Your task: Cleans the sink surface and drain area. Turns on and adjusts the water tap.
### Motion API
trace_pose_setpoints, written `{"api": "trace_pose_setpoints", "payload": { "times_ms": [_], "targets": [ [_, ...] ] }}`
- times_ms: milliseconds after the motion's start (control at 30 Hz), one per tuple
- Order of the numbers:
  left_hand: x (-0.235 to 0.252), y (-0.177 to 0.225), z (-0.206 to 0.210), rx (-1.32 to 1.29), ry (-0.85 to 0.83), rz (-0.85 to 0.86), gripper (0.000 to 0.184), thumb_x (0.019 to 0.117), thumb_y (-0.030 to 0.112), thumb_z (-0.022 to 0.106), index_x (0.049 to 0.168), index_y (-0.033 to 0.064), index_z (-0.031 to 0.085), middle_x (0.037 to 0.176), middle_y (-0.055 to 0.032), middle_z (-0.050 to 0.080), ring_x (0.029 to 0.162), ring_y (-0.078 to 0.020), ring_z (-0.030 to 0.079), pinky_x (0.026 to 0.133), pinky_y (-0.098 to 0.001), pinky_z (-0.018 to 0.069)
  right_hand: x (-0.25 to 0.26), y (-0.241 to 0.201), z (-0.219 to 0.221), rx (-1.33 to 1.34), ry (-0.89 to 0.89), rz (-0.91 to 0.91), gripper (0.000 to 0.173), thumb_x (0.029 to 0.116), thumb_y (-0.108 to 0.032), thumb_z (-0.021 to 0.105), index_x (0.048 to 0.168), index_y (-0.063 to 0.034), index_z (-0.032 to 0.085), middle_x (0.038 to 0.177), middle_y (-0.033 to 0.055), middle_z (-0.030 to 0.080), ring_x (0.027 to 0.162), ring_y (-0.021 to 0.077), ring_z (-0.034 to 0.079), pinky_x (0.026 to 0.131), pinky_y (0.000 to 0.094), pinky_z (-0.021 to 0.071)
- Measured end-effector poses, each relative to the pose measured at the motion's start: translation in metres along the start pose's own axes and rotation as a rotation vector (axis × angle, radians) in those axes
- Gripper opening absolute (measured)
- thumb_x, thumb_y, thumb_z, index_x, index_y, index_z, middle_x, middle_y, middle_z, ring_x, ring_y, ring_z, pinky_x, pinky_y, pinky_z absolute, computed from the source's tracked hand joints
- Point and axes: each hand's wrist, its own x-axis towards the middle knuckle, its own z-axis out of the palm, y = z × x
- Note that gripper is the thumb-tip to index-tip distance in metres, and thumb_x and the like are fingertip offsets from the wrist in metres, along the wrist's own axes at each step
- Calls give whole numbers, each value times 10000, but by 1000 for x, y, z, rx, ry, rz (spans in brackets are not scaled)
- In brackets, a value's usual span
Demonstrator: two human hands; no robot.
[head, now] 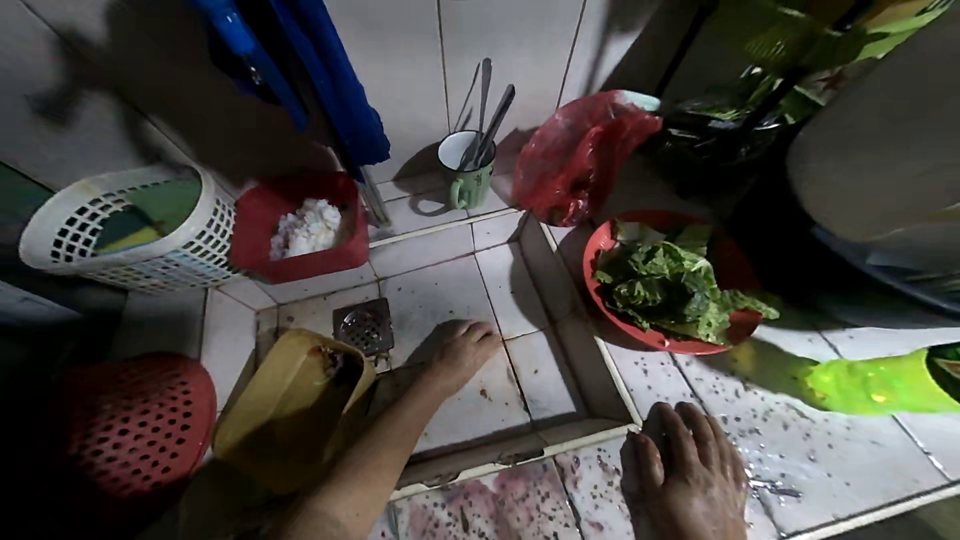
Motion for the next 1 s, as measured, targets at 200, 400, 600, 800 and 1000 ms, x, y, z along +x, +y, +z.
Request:
{"api": "trace_pose_setpoints", "payload": {
  "times_ms": [200,400,600,800,1000],
  "targets": [
    [-25,-3,-29,44,-222,-141,243,1034,95,557,1234,13,668,1281,-189,628,1238,-340,594,1075,-453,472,1,1,1,6,4,-18,658,1026,-542,383,1420,-66,610,1518,233,508,1444,473,419,1192,646,276],
    [-48,13,-107,-231,133,-452,272,1055,144,534,1202,-38,672,1271,-221,634,1171,-333,637,1024,-470,514,0,8,4,26,0,-37,666,1026,-547,390,1433,-62,595,1520,239,501,1444,490,405,1188,659,266],
    [-140,-12,-165,-122,589,-555,236,1045,153,549,1157,-19,664,1183,-189,657,1103,-270,643,973,-450,530,0,8,2,36,-32,-28,657,1031,-543,401,1464,-77,567,1550,231,471,1473,472,372,1202,658,244],
    [-177,-30,-134,-30,115,-825,451,1056,352,559,1438,114,582,1584,-137,426,1436,-368,428,1152,-583,373,0,12,3,40,-56,-28,675,1038,-561,386,1481,-77,547,1561,232,456,1484,471,353,1215,645,228],
    [-175,17,-127,-61,-302,-982,542,971,380,687,1402,65,592,1387,-196,590,1278,-367,576,1082,-556,452,1,12,3,34,-50,-24,657,1029,-547,406,1468,-84,561,1556,228,462,1480,471,360,1201,657,243]
  ]
}}
